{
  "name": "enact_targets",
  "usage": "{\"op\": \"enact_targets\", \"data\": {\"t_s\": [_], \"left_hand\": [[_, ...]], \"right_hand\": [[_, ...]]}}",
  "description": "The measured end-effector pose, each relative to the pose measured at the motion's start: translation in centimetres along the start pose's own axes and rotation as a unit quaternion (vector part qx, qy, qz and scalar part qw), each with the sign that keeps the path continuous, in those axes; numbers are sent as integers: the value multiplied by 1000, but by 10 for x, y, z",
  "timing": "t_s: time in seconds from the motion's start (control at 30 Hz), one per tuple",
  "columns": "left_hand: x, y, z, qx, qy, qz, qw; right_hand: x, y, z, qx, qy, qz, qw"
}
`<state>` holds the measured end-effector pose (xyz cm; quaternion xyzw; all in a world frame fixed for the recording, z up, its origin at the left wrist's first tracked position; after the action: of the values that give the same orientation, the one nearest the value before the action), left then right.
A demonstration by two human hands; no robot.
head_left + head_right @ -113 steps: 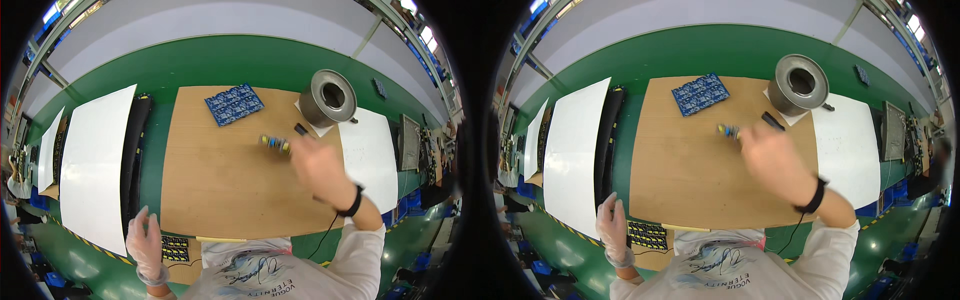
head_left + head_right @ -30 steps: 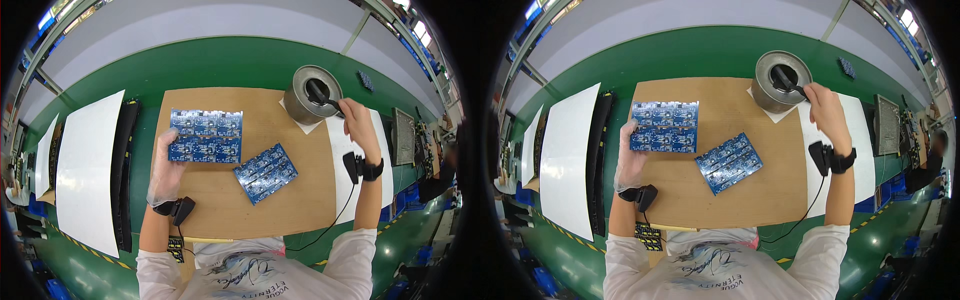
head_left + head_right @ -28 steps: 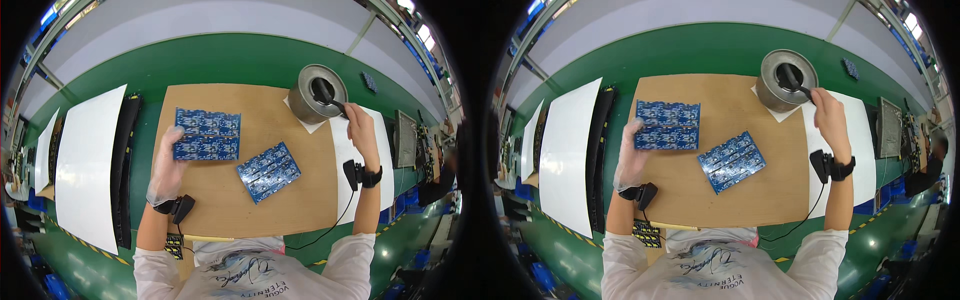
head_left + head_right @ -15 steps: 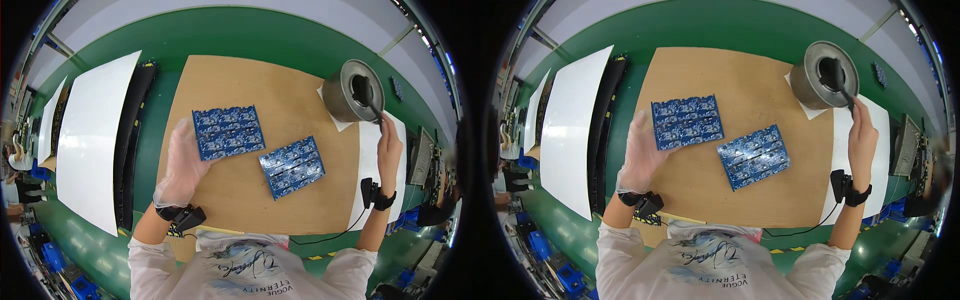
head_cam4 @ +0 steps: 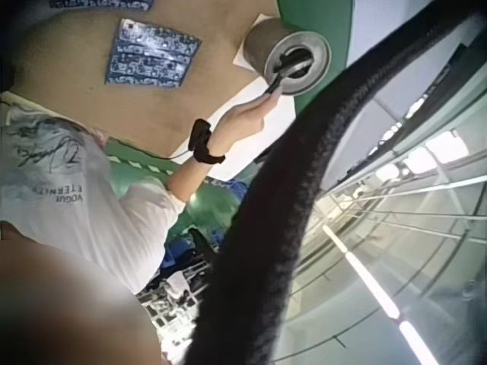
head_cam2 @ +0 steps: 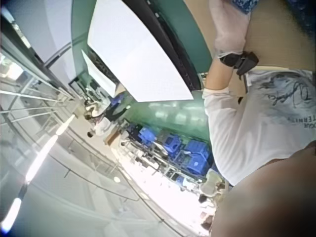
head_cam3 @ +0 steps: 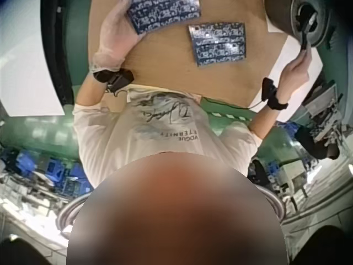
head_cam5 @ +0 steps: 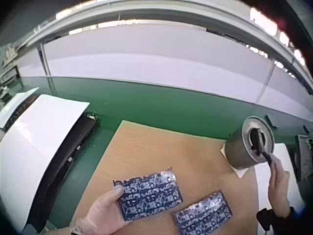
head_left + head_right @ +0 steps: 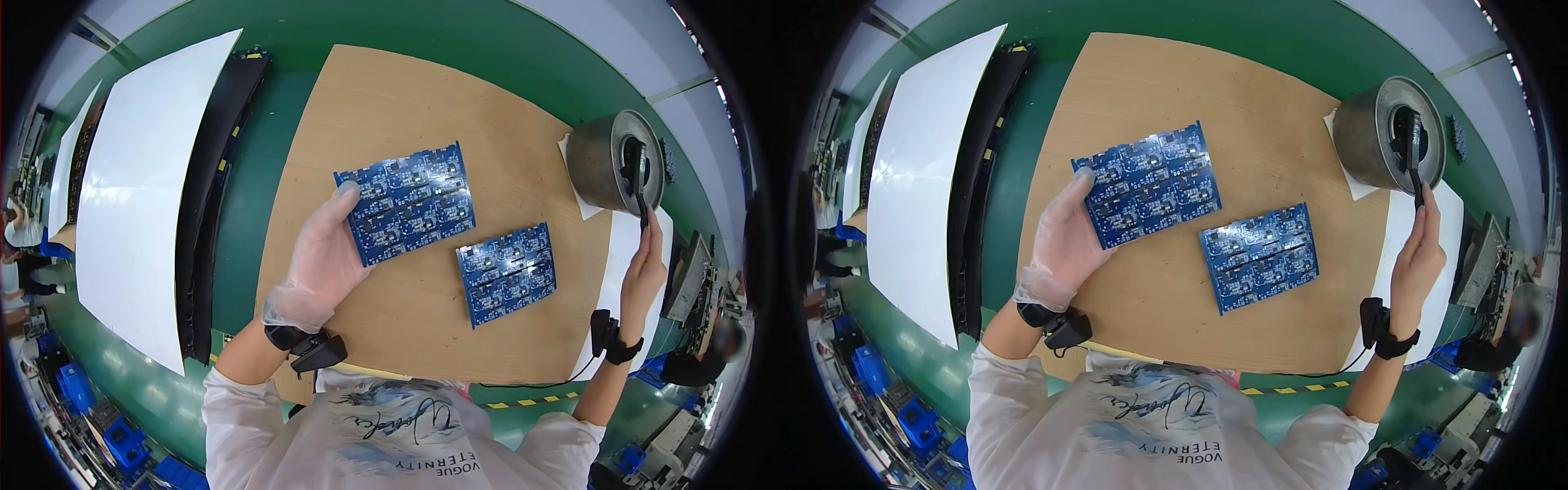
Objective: Inspecting, cleaning, and organizing printed circuit boards at a workstation.
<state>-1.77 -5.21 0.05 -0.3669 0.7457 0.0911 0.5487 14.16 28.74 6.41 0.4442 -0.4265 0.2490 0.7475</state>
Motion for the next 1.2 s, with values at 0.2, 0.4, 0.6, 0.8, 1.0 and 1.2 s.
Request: {"op": "enact_targets", "data": {"t_s": [0.2, 0.4, 0.6, 0.8, 1.0, 1.2], "left_hand": [[3, 3, 3, -24, -13, 5, 1000], [0, 3, 0, -20, -29, 44, 998], [5, 2, -4, -21, -11, 64, 998], [1, 2, -2, -18, -4, 51, 999], [5, -1, -3, -13, -13, 44, 999], [6, -2, -3, -15, 9, 45, 999]], "right_hand": [[2, 5, -2, 8, 15, -39, 999], [21, -2, 45, -31, 133, 61, 989], [-10, -22, 122, 91, 226, 208, 947], [-40, -48, 156, 240, 228, 257, 908], [-40, -51, 176, 291, 132, 270, 908], [-36, -56, 204, 363, 123, 234, 894]]}}
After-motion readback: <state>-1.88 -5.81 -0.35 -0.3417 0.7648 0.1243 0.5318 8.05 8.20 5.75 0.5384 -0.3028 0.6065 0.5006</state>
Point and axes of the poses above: each hand's wrist, its own y-axis towards the middle knuckle, its own x-axis out of the back of the hand, z = x × y, the point moved 2 cm from there along y, towards the middle knuckle, and after that the axes turned 5 degrees about z, right-handed, at the moved point
